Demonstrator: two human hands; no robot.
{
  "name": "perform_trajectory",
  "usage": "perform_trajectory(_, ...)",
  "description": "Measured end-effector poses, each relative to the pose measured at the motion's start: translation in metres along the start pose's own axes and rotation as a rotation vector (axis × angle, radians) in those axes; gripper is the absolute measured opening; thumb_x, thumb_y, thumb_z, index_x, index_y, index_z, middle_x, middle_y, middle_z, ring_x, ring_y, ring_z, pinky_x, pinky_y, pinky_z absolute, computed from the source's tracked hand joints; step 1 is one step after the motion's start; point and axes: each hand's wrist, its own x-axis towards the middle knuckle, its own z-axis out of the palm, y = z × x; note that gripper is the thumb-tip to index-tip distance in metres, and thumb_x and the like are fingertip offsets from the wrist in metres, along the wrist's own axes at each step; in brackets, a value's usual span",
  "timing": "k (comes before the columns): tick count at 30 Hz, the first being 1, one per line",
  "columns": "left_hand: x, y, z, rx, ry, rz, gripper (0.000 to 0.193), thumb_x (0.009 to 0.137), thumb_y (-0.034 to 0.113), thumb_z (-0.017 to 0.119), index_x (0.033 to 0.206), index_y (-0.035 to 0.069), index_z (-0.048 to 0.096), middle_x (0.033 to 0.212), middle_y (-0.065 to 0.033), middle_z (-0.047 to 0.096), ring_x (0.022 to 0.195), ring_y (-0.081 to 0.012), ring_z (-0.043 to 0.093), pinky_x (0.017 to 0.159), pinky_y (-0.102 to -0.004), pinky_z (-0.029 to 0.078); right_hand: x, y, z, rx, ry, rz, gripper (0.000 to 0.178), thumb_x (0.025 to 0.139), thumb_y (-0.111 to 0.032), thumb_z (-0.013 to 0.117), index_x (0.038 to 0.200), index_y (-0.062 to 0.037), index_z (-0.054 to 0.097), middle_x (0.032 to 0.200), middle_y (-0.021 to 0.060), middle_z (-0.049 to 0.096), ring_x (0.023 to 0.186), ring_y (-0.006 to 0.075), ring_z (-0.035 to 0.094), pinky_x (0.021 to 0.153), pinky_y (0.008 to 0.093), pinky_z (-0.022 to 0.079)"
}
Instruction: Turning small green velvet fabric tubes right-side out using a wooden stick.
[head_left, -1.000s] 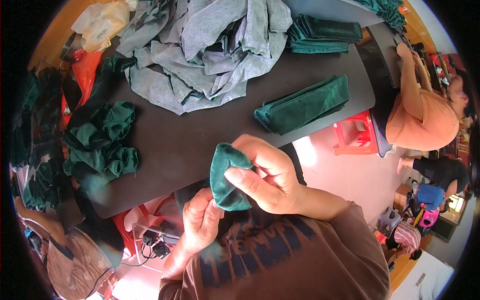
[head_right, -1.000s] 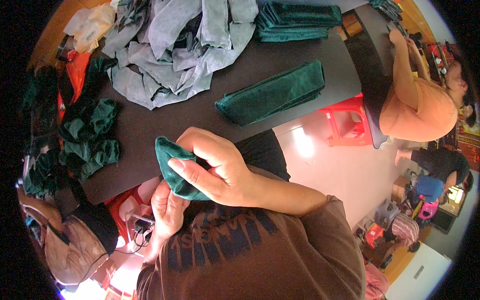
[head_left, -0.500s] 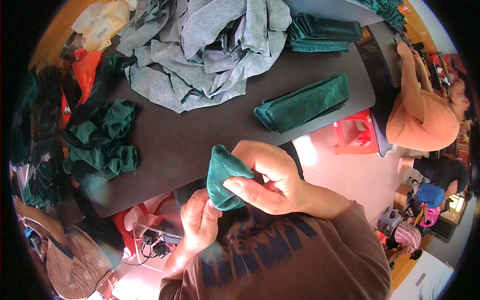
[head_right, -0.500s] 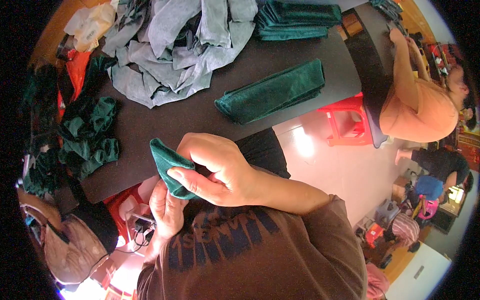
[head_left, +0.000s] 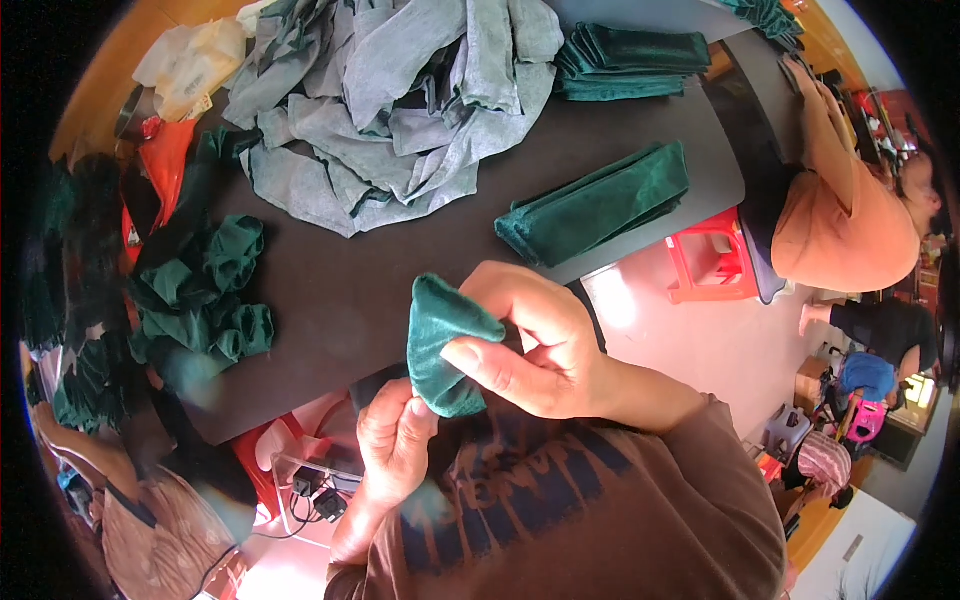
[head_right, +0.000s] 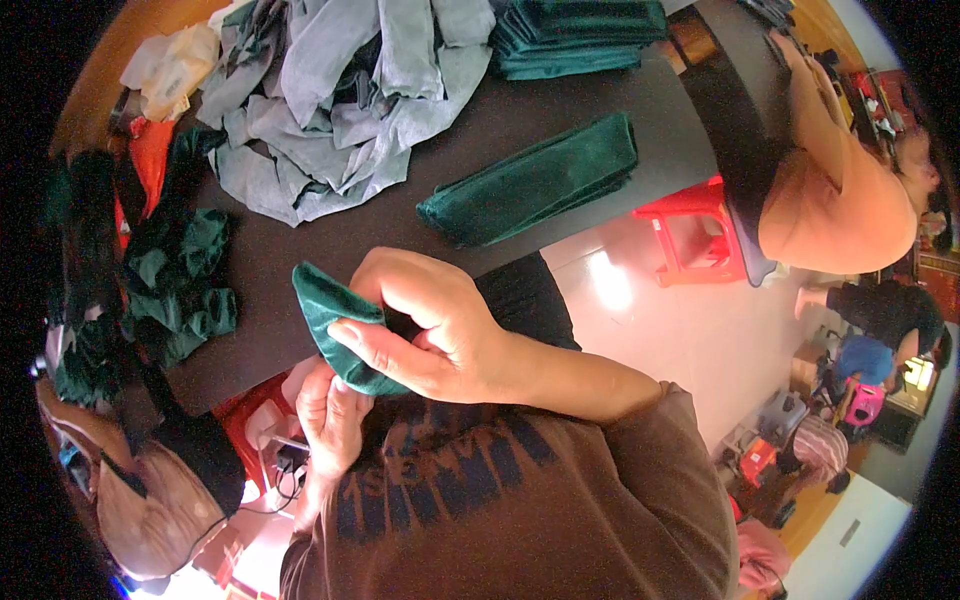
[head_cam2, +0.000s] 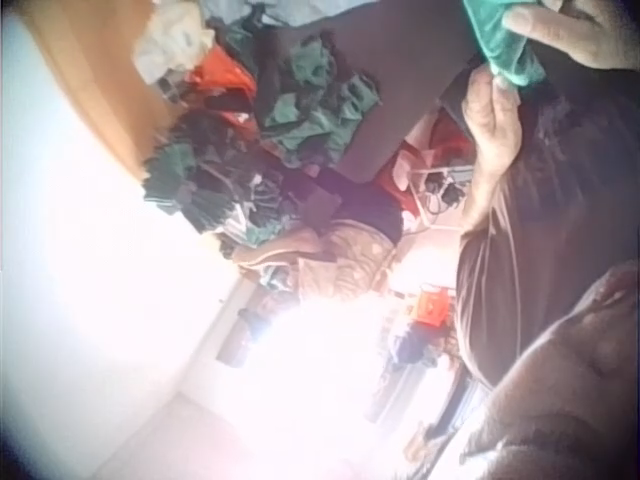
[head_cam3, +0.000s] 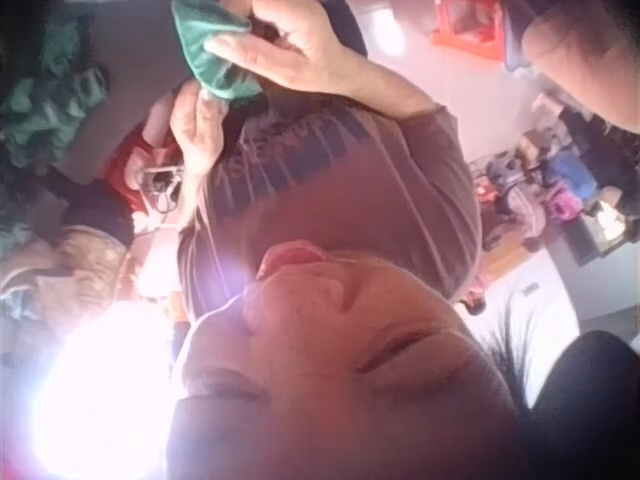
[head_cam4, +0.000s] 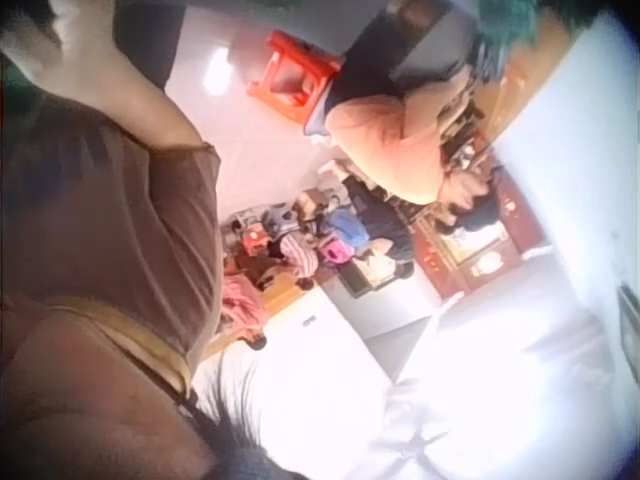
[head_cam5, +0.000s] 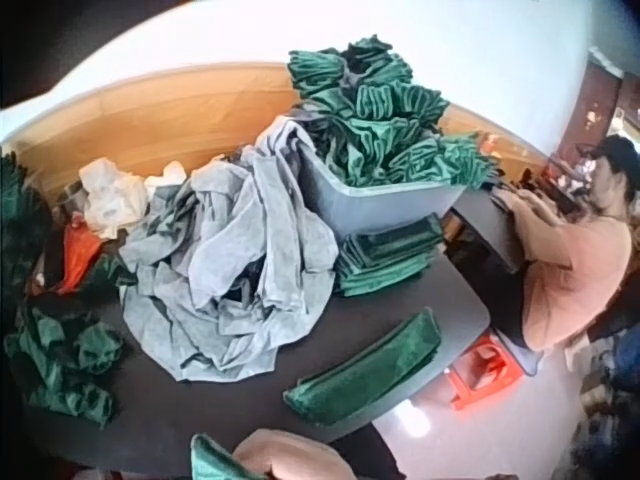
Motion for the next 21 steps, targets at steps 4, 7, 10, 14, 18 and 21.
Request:
perform_trajectory(4, -0.002, -0.003, -0.005, 0.104, -0.076, -0.015, 0.018, 0.091, 0.014, 0.049, 0.096, -0.001, 0.056, 0.065, 0.0014, 0.050, 0.056, -0.0052, 0.043, 0.052, -0.0198, 0.037, 0.002, 0.004, 0.011, 0.234, 0.299, 0.013, 0.011, 0.080, -0.004, 0.062, 0.083, -0.0001, 0.052, 0.077, 0.0070, 0.051, 0.065, 0.0149, 0.050, 0.058, 0.0261, 0.039)
perform_trajectory(7, -0.003, -0.003, -0.010, 0.188, -0.114, -0.054, 0.016, 0.089, 0.012, 0.052, 0.095, -0.002, 0.057, 0.068, -0.0020, 0.053, 0.058, -0.0073, 0.045, 0.054, -0.0214, 0.039, 0.000, -0.001, 0.012, 0.449, 0.235, 0.139, 0.013, 0.080, -0.005, 0.063, 0.088, 0.0000, 0.053, 0.083, 0.0050, 0.051, 0.068, 0.0102, 0.049, 0.060, 0.0231, 0.039)
perform_trajectory(10, 0.003, 0.002, -0.004, 0.259, -0.156, 0.056, 0.018, 0.089, 0.011, 0.052, 0.099, -0.003, 0.056, 0.070, -0.0033, 0.055, 0.060, -0.0089, 0.047, 0.056, -0.0224, 0.040, -0.001, 0.004, 0.005, 0.273, 0.050, 0.035, 0.013, 0.081, 0.000, 0.059, 0.092, 0.0000, 0.053, 0.087, 0.0054, 0.050, 0.072, 0.0089, 0.047, 0.061, 0.0220, 0.037)
perform_trajectory(14, 0.002, -0.002, -0.001, 0.236, -0.114, 0.067, 0.020, 0.089, 0.011, 0.052, 0.102, -0.004, 0.055, 0.071, -0.0037, 0.055, 0.061, -0.0096, 0.047, 0.057, -0.0227, 0.040, 0.000, 0.003, 0.010, 0.254, 0.104, 0.020, 0.010, 0.080, 0.000, 0.060, 0.088, 0.0000, 0.055, 0.083, 0.0058, 0.051, 0.069, 0.0089, 0.047, 0.058, 0.0223, 0.035)
perform_trajectory(18, -0.001, -0.002, 0.000, 0.206, -0.079, 0.008, 0.021, 0.089, 0.011, 0.052, 0.102, -0.004, 0.055, 0.070, -0.0033, 0.054, 0.060, -0.0094, 0.047, 0.057, -0.0225, 0.040, -0.001, 0.004, 0.014, 0.084, 0.168, -0.035, 0.013, 0.079, -0.002, 0.063, 0.089, 0.0013, 0.055, 0.074, 0.0058, 0.054, 0.060, 0.0105, 0.051, 0.051, 0.0236, 0.037)
perform_trajectory(21, -0.002, -0.005, -0.002, 0.190, -0.097, 0.001, 0.021, 0.090, 0.012, 0.051, 0.102, -0.004, 0.055, 0.070, -0.0033, 0.054, 0.060, -0.0091, 0.047, 0.056, -0.0222, 0.040, -0.007, 0.006, 0.022, 0.041, 0.161, -0.003, 0.014, 0.079, -0.004, 0.064, 0.089, 0.0013, 0.056, 0.071, 0.0061, 0.056, 0.057, 0.0125, 0.055, 0.049, 0.0245, 0.039)
